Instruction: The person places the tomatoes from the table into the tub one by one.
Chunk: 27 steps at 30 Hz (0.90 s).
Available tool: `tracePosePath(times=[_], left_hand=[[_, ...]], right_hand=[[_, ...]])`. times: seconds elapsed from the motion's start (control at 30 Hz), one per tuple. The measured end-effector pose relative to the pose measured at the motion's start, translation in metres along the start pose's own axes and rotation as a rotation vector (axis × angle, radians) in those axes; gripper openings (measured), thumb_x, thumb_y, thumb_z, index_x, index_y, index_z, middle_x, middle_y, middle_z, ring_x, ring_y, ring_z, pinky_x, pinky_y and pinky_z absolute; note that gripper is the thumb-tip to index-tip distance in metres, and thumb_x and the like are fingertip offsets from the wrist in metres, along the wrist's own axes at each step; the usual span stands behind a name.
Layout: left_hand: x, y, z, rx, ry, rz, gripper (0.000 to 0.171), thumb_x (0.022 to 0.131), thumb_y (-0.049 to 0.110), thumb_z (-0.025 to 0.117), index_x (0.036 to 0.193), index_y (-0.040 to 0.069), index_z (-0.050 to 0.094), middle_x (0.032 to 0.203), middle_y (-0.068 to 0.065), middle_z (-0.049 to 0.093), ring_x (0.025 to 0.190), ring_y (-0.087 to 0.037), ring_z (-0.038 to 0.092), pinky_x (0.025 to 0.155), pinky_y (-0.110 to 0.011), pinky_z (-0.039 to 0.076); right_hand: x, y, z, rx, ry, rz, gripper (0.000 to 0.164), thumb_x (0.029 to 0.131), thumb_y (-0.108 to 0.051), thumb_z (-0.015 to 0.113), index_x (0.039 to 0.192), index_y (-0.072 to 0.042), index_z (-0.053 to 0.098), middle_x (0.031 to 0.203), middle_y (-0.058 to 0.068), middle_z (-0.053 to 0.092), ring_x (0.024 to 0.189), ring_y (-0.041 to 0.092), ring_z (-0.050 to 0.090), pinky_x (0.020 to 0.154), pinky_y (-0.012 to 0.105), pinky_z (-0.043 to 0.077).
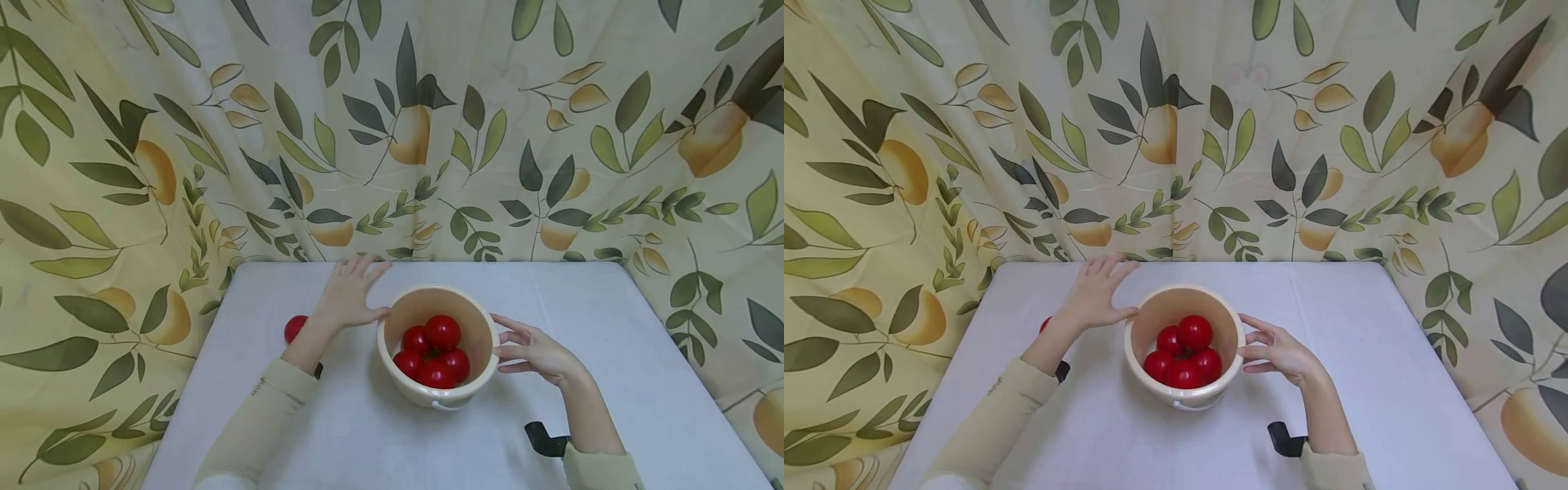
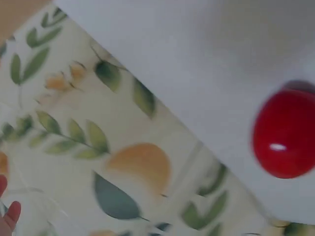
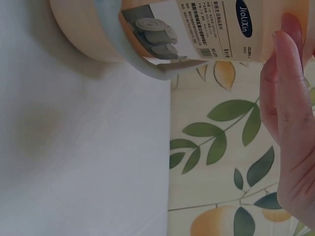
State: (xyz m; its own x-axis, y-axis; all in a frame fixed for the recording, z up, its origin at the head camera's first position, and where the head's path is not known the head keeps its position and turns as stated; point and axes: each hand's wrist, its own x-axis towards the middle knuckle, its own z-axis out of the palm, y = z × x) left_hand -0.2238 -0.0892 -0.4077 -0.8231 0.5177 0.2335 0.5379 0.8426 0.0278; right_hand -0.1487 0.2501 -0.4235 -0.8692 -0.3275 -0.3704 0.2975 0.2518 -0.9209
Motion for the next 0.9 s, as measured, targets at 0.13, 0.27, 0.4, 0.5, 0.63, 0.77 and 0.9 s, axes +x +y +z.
tracePosePath(times=[0.13, 0.27, 0.4, 0.5, 0.63, 0.77, 0.9], left_hand=[[-0.019, -0.031, 0.009, -0.072, 0.082, -0.179, 0.08, 0.073, 0.06, 0.061, 0.138, 0.021, 0.036, 0.137, -0.012, 0.037, 0.125, -0.032, 0.032, 0.102, -0.052, 0.023], [-0.043, -0.056, 0.025, -0.098, 0.096, -0.323, 0.083, 0.072, 0.06, 0.061, 0.139, 0.02, 0.032, 0.136, -0.013, 0.035, 0.125, -0.034, 0.031, 0.101, -0.052, 0.021], [-0.067, -0.073, 0.046, -0.136, 0.068, -0.424, 0.084, 0.072, 0.058, 0.063, 0.139, 0.02, 0.029, 0.135, -0.013, 0.035, 0.123, -0.035, 0.031, 0.099, -0.056, 0.022], [-0.084, -0.081, 0.059, -0.164, 0.037, -0.485, 0.085, 0.071, 0.056, 0.066, 0.139, 0.019, 0.029, 0.133, -0.014, 0.036, 0.12, -0.036, 0.032, 0.096, -0.057, 0.025], [-0.106, -0.086, 0.076, -0.181, -0.009, -0.554, 0.085, 0.071, 0.054, 0.067, 0.138, 0.017, 0.03, 0.13, -0.016, 0.037, 0.118, -0.036, 0.034, 0.094, -0.058, 0.028], [-0.122, -0.09, 0.091, -0.195, -0.01, -0.592, 0.085, 0.069, 0.052, 0.07, 0.136, 0.016, 0.032, 0.128, -0.018, 0.039, 0.116, -0.036, 0.035, 0.092, -0.058, 0.029], [-0.13, -0.092, 0.098, -0.217, -0.014, -0.613, 0.086, 0.068, 0.05, 0.072, 0.136, 0.014, 0.035, 0.126, -0.018, 0.041, 0.115, -0.036, 0.036, 0.09, -0.058, 0.029]], right_hand=[[-0.001, 0.0, 0.0, 0.002, 0.002, -0.001, 0.074, 0.085, -0.011, 0.063, 0.144, -0.003, 0.019, 0.101, 0.015, 0.055, 0.082, 0.019, 0.064, 0.071, 0.041, 0.053], [-0.001, 0.0, 0.0, 0.005, -0.001, -0.003, 0.075, 0.085, -0.011, 0.063, 0.144, -0.003, 0.019, 0.101, 0.014, 0.055, 0.082, 0.019, 0.064, 0.072, 0.042, 0.053], [-0.001, -0.001, 0.0, 0.006, 0.001, -0.002, 0.075, 0.085, -0.011, 0.063, 0.144, -0.003, 0.019, 0.101, 0.013, 0.055, 0.082, 0.019, 0.064, 0.072, 0.042, 0.053], [-0.001, -0.001, 0.0, 0.004, 0.001, -0.002, 0.075, 0.085, -0.011, 0.063, 0.144, -0.003, 0.019, 0.101, 0.014, 0.056, 0.082, 0.019, 0.064, 0.072, 0.041, 0.053], [-0.001, -0.001, 0.0, 0.004, -0.001, -0.006, 0.074, 0.085, -0.011, 0.063, 0.144, -0.002, 0.019, 0.101, 0.014, 0.056, 0.082, 0.019, 0.064, 0.072, 0.042, 0.053], [-0.001, -0.001, 0.001, 0.003, 0.0, -0.008, 0.075, 0.084, -0.011, 0.063, 0.144, -0.002, 0.019, 0.101, 0.015, 0.056, 0.082, 0.02, 0.064, 0.072, 0.042, 0.053], [-0.001, -0.002, 0.001, 0.001, 0.005, -0.004, 0.075, 0.084, -0.011, 0.063, 0.144, -0.002, 0.019, 0.1, 0.014, 0.056, 0.082, 0.019, 0.064, 0.073, 0.042, 0.053]])
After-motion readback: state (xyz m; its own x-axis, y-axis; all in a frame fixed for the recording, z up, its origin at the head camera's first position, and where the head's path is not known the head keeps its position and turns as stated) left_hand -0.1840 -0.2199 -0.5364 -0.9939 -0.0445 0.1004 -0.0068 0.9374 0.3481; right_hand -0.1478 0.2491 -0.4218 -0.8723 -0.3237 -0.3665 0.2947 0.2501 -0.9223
